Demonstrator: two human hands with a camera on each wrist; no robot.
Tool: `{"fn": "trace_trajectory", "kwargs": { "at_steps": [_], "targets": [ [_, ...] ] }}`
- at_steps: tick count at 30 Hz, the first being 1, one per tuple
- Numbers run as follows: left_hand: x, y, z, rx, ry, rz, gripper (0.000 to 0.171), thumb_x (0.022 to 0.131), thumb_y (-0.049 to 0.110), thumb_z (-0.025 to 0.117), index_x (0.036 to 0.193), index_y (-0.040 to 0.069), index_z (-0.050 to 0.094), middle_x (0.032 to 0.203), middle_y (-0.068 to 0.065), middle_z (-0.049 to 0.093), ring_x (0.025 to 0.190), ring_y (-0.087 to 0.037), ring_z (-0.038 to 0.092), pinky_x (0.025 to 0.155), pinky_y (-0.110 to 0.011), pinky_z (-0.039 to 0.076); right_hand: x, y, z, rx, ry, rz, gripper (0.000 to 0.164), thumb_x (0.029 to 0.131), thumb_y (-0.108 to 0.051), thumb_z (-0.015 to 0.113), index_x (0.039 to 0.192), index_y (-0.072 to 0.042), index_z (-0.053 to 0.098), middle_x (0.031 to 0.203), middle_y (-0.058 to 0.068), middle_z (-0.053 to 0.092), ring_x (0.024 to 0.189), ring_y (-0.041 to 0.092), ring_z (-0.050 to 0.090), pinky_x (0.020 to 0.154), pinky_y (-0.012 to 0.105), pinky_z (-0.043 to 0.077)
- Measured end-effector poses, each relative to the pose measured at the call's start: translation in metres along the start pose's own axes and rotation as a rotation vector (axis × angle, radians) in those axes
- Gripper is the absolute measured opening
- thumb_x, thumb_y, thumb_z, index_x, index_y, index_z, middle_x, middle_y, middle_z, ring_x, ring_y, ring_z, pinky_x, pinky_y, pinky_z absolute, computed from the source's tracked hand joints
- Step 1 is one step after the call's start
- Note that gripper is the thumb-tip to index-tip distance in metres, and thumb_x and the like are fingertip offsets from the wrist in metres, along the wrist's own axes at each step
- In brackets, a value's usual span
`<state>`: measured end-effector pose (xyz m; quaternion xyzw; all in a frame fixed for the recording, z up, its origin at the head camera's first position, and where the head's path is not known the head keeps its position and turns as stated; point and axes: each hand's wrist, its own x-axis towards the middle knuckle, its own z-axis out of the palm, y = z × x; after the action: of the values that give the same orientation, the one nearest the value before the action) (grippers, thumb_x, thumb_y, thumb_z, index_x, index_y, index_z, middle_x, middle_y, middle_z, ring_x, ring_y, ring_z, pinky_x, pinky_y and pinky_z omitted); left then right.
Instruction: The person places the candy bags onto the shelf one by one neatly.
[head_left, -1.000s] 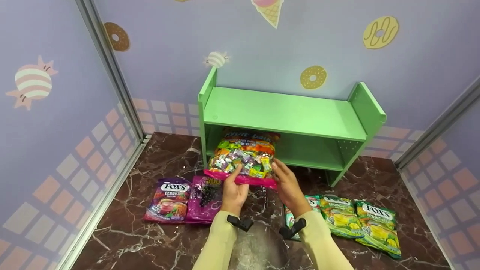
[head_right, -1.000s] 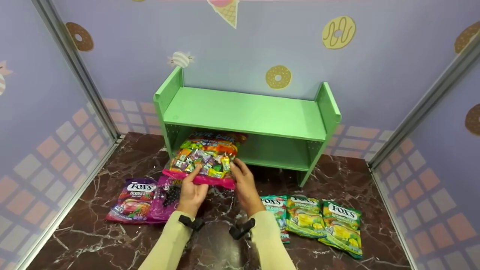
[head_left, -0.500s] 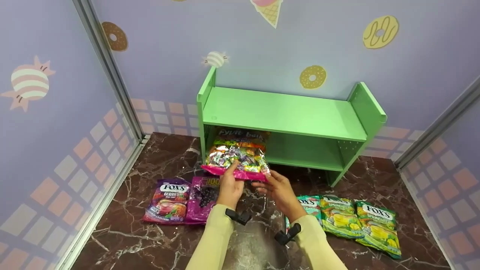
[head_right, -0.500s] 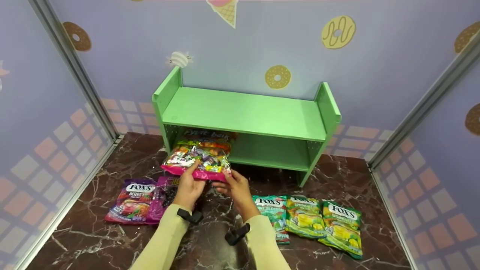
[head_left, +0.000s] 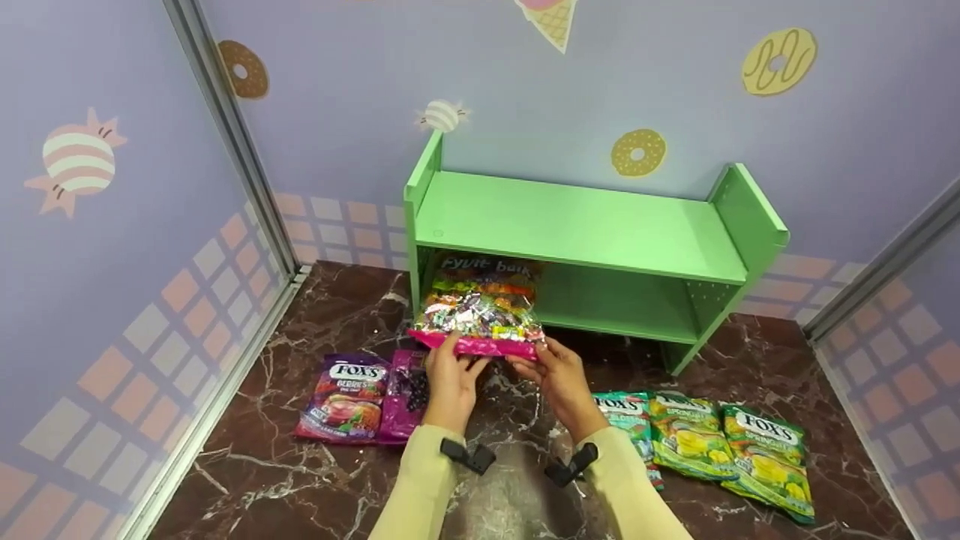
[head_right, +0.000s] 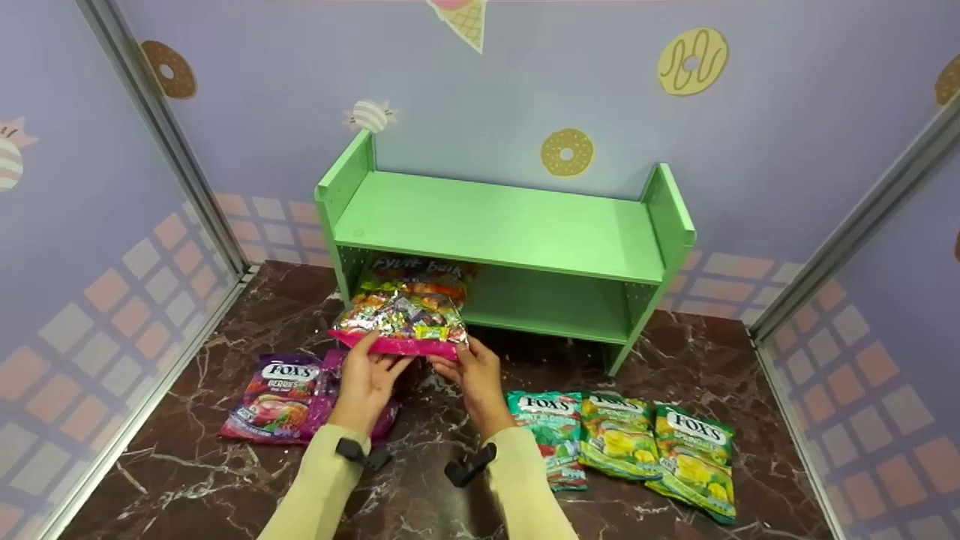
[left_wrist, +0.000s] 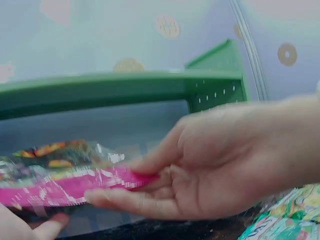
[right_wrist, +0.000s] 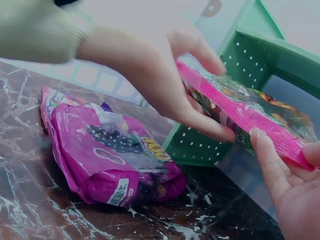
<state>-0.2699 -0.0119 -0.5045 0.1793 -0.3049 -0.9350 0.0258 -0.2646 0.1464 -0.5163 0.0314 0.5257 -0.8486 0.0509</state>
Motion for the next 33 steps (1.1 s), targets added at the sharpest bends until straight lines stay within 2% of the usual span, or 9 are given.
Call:
{"fn": "trace_trajectory", "kwargs": {
  "at_steps": [3, 6, 7, 12, 16, 20, 27, 31, 33],
  "targets": [
    [-0.012, 0.009, -0.006, -0.013, -0.016, 0.024, 0.067, 0.101, 0.01, 0.042, 0.153, 0.002, 0.001, 0.158, -0.029, 0.005, 0.143, -0.052, 0.016, 0.109, -0.06, 0.038, 0.002, 0.003, 0.002, 0.006, 0.0, -0.012, 0.039, 0.104, -0.006, 0.034, 0.138, 0.013, 0.036, 0.1, 0.014, 0.071, 0.086, 0.019, 0.073, 0.08, 0.027, 0.06],
    [-0.015, 0.012, -0.007, -0.012, -0.031, 0.049, 0.066, 0.102, 0.007, 0.036, 0.154, 0.002, -0.005, 0.158, -0.031, 0.002, 0.143, -0.053, 0.014, 0.108, -0.059, 0.04, 0.004, 0.002, 0.003, 0.014, 0.003, -0.029, 0.041, 0.105, -0.006, 0.033, 0.141, 0.013, 0.034, 0.102, 0.014, 0.07, 0.087, 0.019, 0.073, 0.083, 0.028, 0.059],
    [-0.014, 0.013, -0.006, -0.01, -0.038, 0.058, 0.064, 0.102, 0.006, 0.034, 0.154, 0.001, -0.003, 0.158, -0.032, 0.002, 0.143, -0.053, 0.014, 0.108, -0.058, 0.04, 0.004, 0.002, 0.003, 0.016, 0.009, -0.033, 0.041, 0.105, -0.006, 0.034, 0.141, 0.013, 0.034, 0.102, 0.013, 0.07, 0.088, 0.019, 0.073, 0.083, 0.028, 0.059],
    [-0.007, 0.014, -0.005, -0.042, -0.062, 0.053, 0.064, 0.102, 0.004, 0.033, 0.154, 0.003, -0.004, 0.158, -0.031, -0.001, 0.145, -0.051, 0.009, 0.109, -0.057, 0.039, 0.008, 0.002, 0.008, 0.012, 0.042, -0.029, 0.044, 0.105, -0.01, 0.035, 0.145, 0.007, 0.031, 0.112, 0.02, 0.067, 0.094, 0.02, 0.071, 0.087, 0.028, 0.058],
    [0.0, 0.017, -0.002, -0.062, -0.075, 0.051, 0.068, 0.102, 0.004, 0.035, 0.154, 0.005, -0.009, 0.159, -0.029, -0.005, 0.146, -0.049, 0.006, 0.111, -0.057, 0.037, 0.01, 0.001, 0.013, 0.063, 0.046, -0.016, 0.048, 0.104, -0.008, 0.035, 0.15, 0.003, 0.025, 0.133, 0.031, 0.053, 0.102, 0.024, 0.069, 0.093, 0.03, 0.056],
    [0.006, 0.02, 0.003, -0.066, -0.083, 0.056, 0.069, 0.102, 0.005, 0.038, 0.154, 0.004, -0.008, 0.16, -0.027, -0.004, 0.146, -0.048, 0.007, 0.112, -0.057, 0.036, 0.009, -0.001, 0.014, 0.106, 0.042, -0.008, 0.052, 0.104, -0.005, 0.036, 0.152, -0.001, 0.017, 0.144, 0.032, 0.04, 0.113, 0.029, 0.065, 0.099, 0.032, 0.052],
    [0.016, 0.021, 0.008, -0.09, -0.075, 0.04, 0.076, 0.1, 0.005, 0.042, 0.154, 0.007, -0.012, 0.161, -0.024, -0.006, 0.147, -0.046, 0.006, 0.113, -0.055, 0.036, 0.0, -0.008, -0.004, 0.069, 0.03, -0.026, 0.056, 0.103, -0.005, 0.04, 0.152, 0.001, 0.014, 0.148, 0.032, 0.033, 0.126, 0.04, 0.053, 0.102, 0.036, 0.05],
    [0.019, 0.02, 0.008, -0.09, -0.071, 0.037, 0.079, 0.1, 0.005, 0.045, 0.153, 0.007, -0.013, 0.161, -0.024, -0.005, 0.148, -0.045, 0.005, 0.112, -0.054, 0.037, -0.008, -0.013, -0.023, -0.015, 0.031, -0.038, 0.051, 0.104, -0.01, 0.038, 0.15, 0.002, 0.019, 0.148, 0.035, 0.033, 0.127, 0.041, 0.052, 0.103, 0.04, 0.05],
    [0.02, 0.019, 0.007, -0.085, -0.061, 0.034, 0.079, 0.099, 0.006, 0.046, 0.154, 0.007, -0.012, 0.161, -0.023, -0.004, 0.148, -0.044, 0.006, 0.111, -0.054, 0.038, -0.012, -0.016, -0.034, -0.079, 0.045, -0.036, 0.049, 0.105, -0.016, 0.038, 0.148, 0.002, 0.024, 0.148, 0.033, 0.035, 0.125, 0.037, 0.055, 0.102, 0.04, 0.05]
  ]
}}
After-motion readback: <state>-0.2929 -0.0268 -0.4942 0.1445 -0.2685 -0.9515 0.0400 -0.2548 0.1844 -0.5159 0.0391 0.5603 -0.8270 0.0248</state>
